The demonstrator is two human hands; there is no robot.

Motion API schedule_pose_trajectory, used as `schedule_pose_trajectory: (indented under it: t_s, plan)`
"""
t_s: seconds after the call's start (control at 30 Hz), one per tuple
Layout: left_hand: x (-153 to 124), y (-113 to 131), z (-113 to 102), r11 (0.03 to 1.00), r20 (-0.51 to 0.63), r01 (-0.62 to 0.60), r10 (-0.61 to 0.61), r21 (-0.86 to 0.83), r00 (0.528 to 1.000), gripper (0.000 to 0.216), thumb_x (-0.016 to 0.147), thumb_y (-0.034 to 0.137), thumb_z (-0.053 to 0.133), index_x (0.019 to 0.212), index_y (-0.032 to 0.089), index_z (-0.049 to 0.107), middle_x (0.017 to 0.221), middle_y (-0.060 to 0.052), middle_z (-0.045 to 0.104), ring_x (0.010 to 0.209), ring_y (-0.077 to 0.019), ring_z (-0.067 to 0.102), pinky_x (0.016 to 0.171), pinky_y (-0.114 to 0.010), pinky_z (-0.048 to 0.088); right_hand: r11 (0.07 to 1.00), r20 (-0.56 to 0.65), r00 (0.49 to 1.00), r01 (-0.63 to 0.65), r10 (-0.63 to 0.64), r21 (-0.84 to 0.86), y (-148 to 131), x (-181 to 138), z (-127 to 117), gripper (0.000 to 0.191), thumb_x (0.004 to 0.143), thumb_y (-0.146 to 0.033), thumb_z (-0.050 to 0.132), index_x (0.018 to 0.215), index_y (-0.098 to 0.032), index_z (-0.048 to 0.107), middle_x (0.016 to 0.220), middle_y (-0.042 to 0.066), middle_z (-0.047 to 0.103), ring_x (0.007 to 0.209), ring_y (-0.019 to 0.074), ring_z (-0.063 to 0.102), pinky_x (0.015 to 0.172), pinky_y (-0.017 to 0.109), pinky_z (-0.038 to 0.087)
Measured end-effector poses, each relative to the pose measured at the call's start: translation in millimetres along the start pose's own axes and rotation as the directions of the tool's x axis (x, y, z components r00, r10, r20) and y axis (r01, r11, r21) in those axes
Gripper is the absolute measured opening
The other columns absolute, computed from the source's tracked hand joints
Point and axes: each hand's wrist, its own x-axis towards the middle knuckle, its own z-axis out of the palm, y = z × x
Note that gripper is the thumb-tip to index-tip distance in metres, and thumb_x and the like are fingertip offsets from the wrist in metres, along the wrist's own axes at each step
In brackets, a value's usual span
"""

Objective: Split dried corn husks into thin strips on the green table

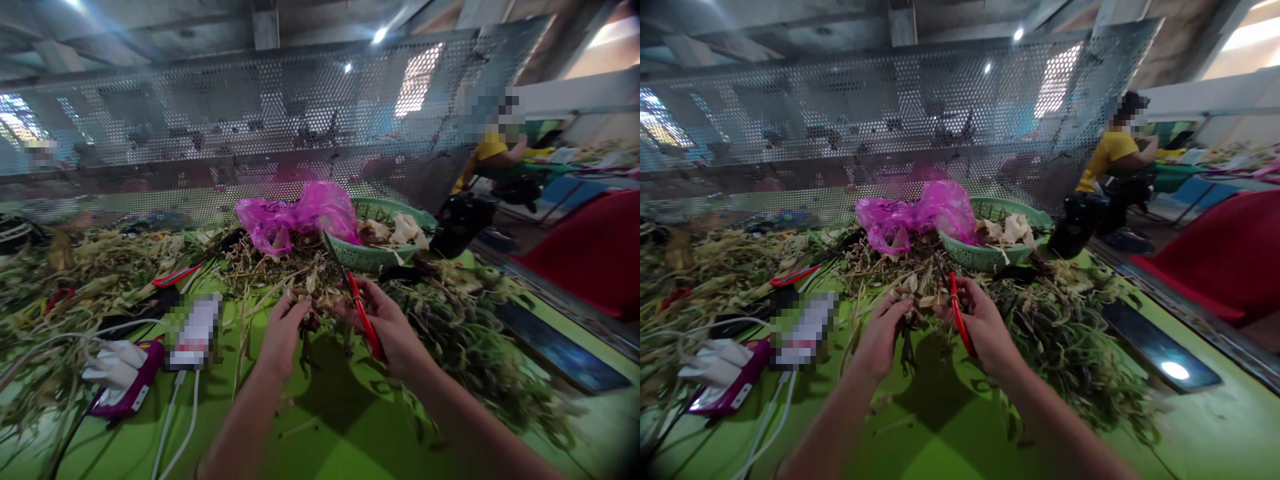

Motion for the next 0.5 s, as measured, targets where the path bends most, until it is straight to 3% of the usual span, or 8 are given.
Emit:
schedule_pose_trajectory:
  t_s: [0.27, 0.5]
  plan:
    - [2, 11, -3, 0.994, -0.107, -0.068, 0.077, 0.083, 0.991, 0.021, 0.073, 0.036, 0.065, 0.088, 0.022, 0.063, 0.069, 0.005, 0.056, 0.055, -0.0070, 0.044, 0.050, -0.018, 0.032, 0.973, 0.099, 0.994, 0.063, -0.042, -0.223, -5, -4, 2, 0.050, 0.070, -0.041, 0.074, 0.111, -0.022, 0.052, 0.094, 0.003, 0.061, 0.088, 0.0192, 0.059, 0.078, 0.028, 0.050]
    - [6, 18, -3, 0.994, -0.208, -0.100, 0.107, 0.041, 0.972, 0.028, 0.067, 0.042, 0.073, 0.081, 0.019, 0.064, 0.066, 0.004, 0.058, 0.054, -0.0062, 0.045, 0.053, -0.018, 0.035, 0.921, 0.228, 0.973, 0.102, -0.014, -0.376, -4, -5, -5, 0.052, 0.076, -0.047, 0.067, 0.118, -0.026, 0.045, 0.116, 0.004, 0.057, 0.108, 0.0227, 0.055, 0.088, 0.028, 0.048]
